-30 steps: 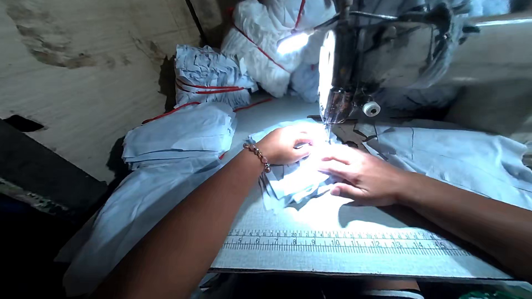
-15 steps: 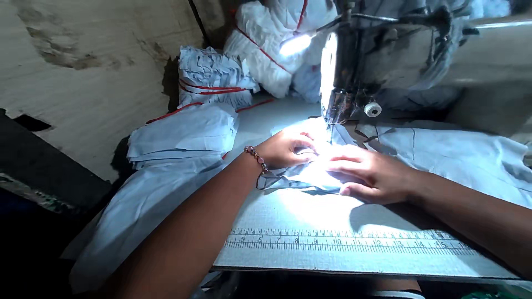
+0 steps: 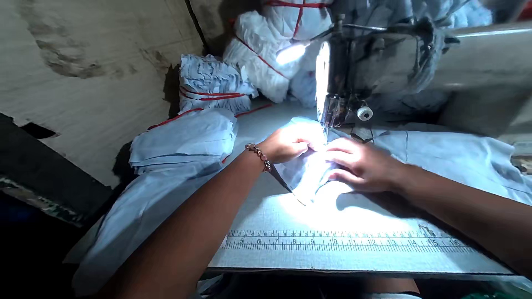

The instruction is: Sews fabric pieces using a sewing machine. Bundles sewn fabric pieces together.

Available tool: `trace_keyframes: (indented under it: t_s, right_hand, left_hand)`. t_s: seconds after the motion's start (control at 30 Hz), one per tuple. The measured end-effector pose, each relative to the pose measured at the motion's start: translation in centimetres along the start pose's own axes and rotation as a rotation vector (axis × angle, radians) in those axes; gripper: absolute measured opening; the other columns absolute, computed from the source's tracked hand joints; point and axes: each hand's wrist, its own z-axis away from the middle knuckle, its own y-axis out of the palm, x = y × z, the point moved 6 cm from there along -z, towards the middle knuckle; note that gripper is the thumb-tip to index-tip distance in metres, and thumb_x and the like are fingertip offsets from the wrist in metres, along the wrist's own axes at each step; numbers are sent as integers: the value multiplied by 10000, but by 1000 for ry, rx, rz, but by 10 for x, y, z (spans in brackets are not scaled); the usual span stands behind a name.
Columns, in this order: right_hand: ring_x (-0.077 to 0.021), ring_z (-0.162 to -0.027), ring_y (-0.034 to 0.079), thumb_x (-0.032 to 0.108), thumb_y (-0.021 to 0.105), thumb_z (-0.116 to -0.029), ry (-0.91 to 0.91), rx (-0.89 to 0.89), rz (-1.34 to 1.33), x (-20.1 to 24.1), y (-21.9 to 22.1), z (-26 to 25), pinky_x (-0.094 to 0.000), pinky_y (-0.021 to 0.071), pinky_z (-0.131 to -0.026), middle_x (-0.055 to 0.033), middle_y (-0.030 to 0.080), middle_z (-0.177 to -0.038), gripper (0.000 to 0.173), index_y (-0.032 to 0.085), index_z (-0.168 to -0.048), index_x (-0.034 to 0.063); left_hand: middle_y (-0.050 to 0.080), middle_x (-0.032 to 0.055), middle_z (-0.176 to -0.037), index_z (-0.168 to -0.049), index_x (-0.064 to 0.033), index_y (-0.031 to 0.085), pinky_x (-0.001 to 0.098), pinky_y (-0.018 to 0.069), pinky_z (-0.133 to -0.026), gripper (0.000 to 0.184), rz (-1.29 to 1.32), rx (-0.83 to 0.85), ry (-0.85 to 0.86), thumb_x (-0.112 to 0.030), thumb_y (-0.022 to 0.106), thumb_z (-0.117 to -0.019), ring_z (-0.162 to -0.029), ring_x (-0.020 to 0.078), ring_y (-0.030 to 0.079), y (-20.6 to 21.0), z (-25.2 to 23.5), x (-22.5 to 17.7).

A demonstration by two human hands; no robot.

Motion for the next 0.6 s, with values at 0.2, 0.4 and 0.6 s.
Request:
trace_keyframes:
  t_s: [0.2, 0.4, 0.6]
  right_hand:
    - [-301, -1419, 473, 561, 406, -1019, 134, 351, -167, 23, 25, -8, -504, 389, -1137, -170, 528, -1502, 713, 529, -1470, 22]
    - [-229, -1269, 594, 598, 368, -1014, 123, 277, -169, 15, 8, 7, -424, 489, -1029, -117, 651, -1336, 684, 657, -1323, 61]
    - [-154, -1005, 680, 414, 510, -993, 260, 179, -262, -9, -6, 18, -393, 567, -860, -45, 712, -1079, 417, 738, -1116, 87]
  left_hand:
    - [710, 112, -984, -987, 2, 753, 367, 507, -854, 209, 75, 75, 101, 30, 547, -963, -927, 167, 641, 0, -11, -6]
    - [697, 172, -1124, -889, 44, 742, 407, 494, -952, 112, 1, 13, 337, -10, 646, -911, -1092, 252, 634, 6, -15, -10]
    - [682, 188, -1150, -1049, -18, 766, 524, 482, -941, 226, -174, 9, 64, -180, 619, -990, -1118, 333, 631, 7, -9, -8]
